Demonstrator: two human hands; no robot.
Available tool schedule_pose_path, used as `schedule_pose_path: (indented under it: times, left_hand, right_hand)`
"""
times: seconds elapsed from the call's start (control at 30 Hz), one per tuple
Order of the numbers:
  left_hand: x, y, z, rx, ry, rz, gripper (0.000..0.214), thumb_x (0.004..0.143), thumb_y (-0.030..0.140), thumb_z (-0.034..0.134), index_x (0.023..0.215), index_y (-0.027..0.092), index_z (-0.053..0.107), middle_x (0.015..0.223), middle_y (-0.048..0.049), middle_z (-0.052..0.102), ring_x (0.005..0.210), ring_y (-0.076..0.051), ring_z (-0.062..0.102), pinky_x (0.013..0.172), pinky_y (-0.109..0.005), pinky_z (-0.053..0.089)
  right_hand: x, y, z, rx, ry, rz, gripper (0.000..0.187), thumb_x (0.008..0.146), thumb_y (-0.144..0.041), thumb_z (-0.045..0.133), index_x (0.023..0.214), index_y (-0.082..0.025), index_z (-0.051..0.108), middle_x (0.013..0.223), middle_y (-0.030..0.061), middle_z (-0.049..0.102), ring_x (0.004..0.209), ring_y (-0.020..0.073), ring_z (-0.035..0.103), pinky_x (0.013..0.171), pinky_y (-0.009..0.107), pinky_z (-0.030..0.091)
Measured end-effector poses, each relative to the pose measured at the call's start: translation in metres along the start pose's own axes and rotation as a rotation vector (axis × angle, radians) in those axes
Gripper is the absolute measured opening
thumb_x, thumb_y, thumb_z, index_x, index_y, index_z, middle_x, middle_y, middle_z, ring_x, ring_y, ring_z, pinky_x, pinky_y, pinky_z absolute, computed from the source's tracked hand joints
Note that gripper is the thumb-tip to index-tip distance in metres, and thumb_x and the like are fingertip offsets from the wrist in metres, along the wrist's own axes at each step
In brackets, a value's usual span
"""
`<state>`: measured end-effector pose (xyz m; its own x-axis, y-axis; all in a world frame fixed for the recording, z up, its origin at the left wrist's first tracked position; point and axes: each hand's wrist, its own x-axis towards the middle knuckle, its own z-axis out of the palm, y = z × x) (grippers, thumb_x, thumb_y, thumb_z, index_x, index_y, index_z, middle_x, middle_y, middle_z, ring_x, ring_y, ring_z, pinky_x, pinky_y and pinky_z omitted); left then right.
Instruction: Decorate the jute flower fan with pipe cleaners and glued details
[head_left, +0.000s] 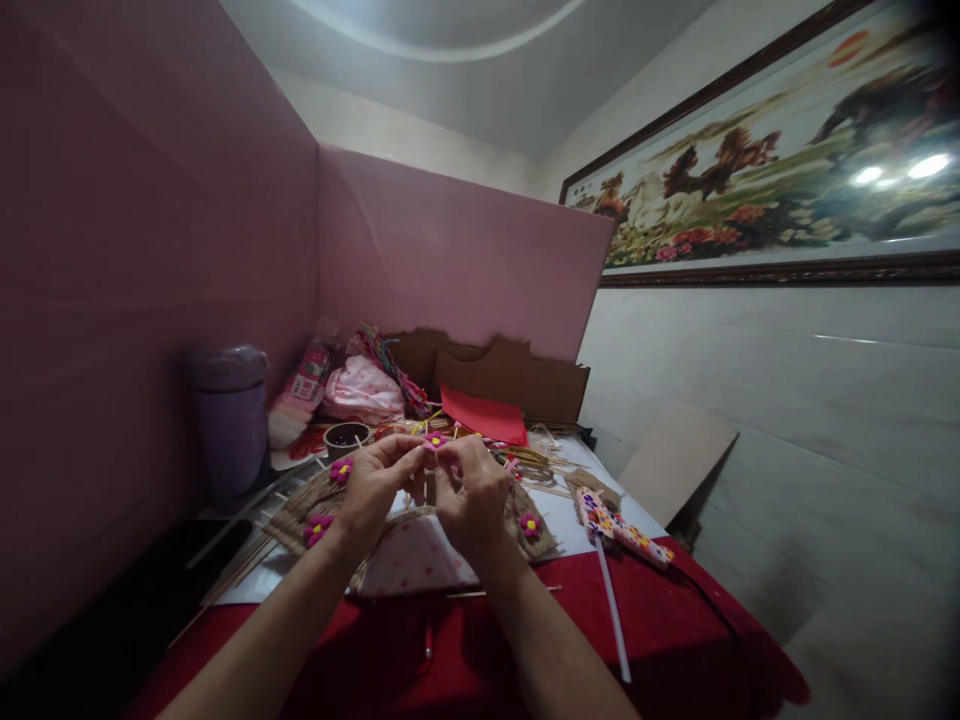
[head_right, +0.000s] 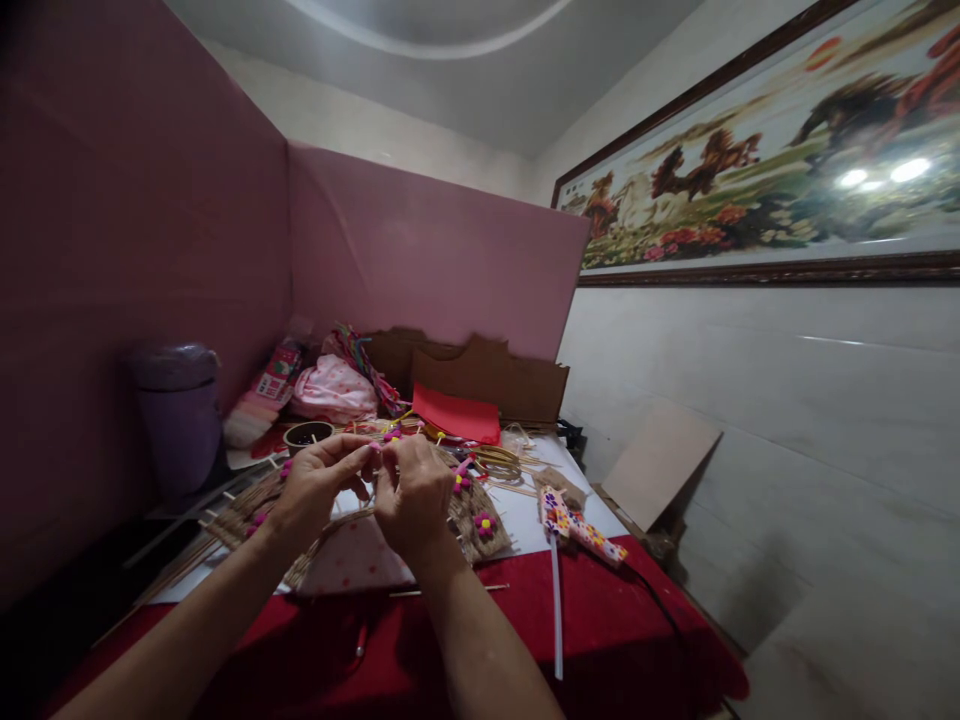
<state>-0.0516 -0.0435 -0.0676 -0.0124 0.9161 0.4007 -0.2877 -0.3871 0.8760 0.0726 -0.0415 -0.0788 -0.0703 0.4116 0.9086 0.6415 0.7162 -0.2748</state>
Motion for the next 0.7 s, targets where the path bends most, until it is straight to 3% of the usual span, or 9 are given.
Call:
schedule_pose_path:
  times: [0.5, 0.7]
  left_hand:
    - [-0.0013, -0.0003, -0.0008, -0.020, -0.007, 0.026, 0.016, 0.071, 0.029, 0.068, 0.076, 0.014, 0.064, 0.063, -0.0001, 0.061, 0.048, -0.008, 0.050, 0.042, -0.019, 0.042]
    - [-0.0005, -0.0018, -0.0034, -0.007, -0.056, -0.006, 0.021, 0.074, 0.033, 0.064, 0.068, 0.014, 0.061, 0.060, 0.0009, 0.057, 0.047, -0.008, 0.049, 0.041, -0.019, 0.041]
  right_hand:
    - [0.0012, 0.0012, 0.0001, 0.061, 0.014, -0.117, 0.013, 0.085, -0.012, 0.046, 0.079, -0.018, 0.057, 0.080, 0.0052, 0.059, 0.079, 0.0176, 0.054, 0.072, 0.030, 0.042]
    - [0.0013, 0.0019, 0.0000, 0.055, -0.021, -0.057, 0.013, 0.087, -0.017, 0.045, 0.087, -0.018, 0.058, 0.082, 0.0058, 0.059, 0.079, 0.0179, 0.054, 0.073, 0.030, 0.042]
